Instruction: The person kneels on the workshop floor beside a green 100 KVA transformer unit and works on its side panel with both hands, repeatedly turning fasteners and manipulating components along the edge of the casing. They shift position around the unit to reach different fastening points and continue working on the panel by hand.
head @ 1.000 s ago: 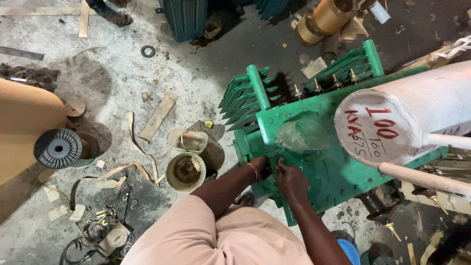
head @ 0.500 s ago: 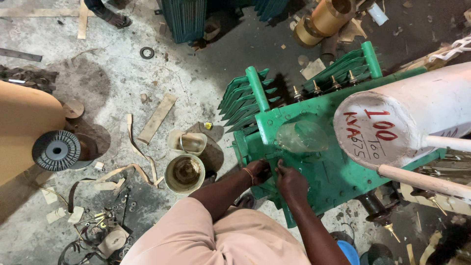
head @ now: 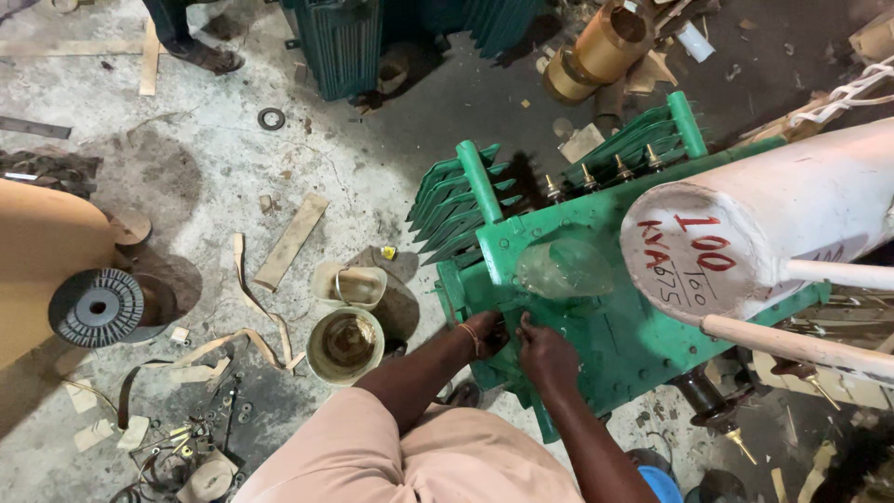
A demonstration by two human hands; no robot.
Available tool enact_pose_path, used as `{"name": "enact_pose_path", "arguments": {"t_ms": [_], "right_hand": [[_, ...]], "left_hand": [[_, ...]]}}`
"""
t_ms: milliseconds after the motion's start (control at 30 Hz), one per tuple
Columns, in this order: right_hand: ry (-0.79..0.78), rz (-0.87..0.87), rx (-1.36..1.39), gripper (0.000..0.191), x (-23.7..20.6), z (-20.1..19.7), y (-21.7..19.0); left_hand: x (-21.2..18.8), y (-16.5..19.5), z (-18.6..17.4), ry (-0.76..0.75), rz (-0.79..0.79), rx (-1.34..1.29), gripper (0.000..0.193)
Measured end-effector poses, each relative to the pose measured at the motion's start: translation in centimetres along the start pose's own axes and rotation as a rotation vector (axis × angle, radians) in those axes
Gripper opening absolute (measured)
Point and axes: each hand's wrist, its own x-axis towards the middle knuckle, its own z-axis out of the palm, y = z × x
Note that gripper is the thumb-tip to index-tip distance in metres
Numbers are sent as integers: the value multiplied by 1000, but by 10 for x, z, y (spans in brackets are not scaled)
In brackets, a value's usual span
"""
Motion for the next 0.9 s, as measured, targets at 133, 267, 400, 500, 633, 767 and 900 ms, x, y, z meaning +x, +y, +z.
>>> {"name": "enact_pose_path", "arguments": {"t_ms": [133, 267, 400, 500, 633, 767, 900], "right_hand": [[-18, 23, -9, 23, 0, 2, 1], [1, -22, -4, 23, -1, 0, 0], [-66, 51, 21, 23, 0, -4, -3], [-59, 44, 11, 24, 0, -6, -5], [-93, 61, 14, 24, 0, -6, -5], [-61, 61, 43, 25, -1, -3, -3], [-36, 28, 72, 24, -2, 2, 0]], "left_hand": [[1, 2, 5, 12, -29, 36, 34], [0, 6, 5, 124, -99, 86, 32], [-3, 6, 1, 35, -32, 8, 29], [-4, 3, -1, -68, 28, 22, 30], [-4, 0, -3, -100, -31, -26, 34], [-6, -1, -7, -82, 27, -22, 32], [-6, -1, -8, -7, -83, 42, 23]]}}
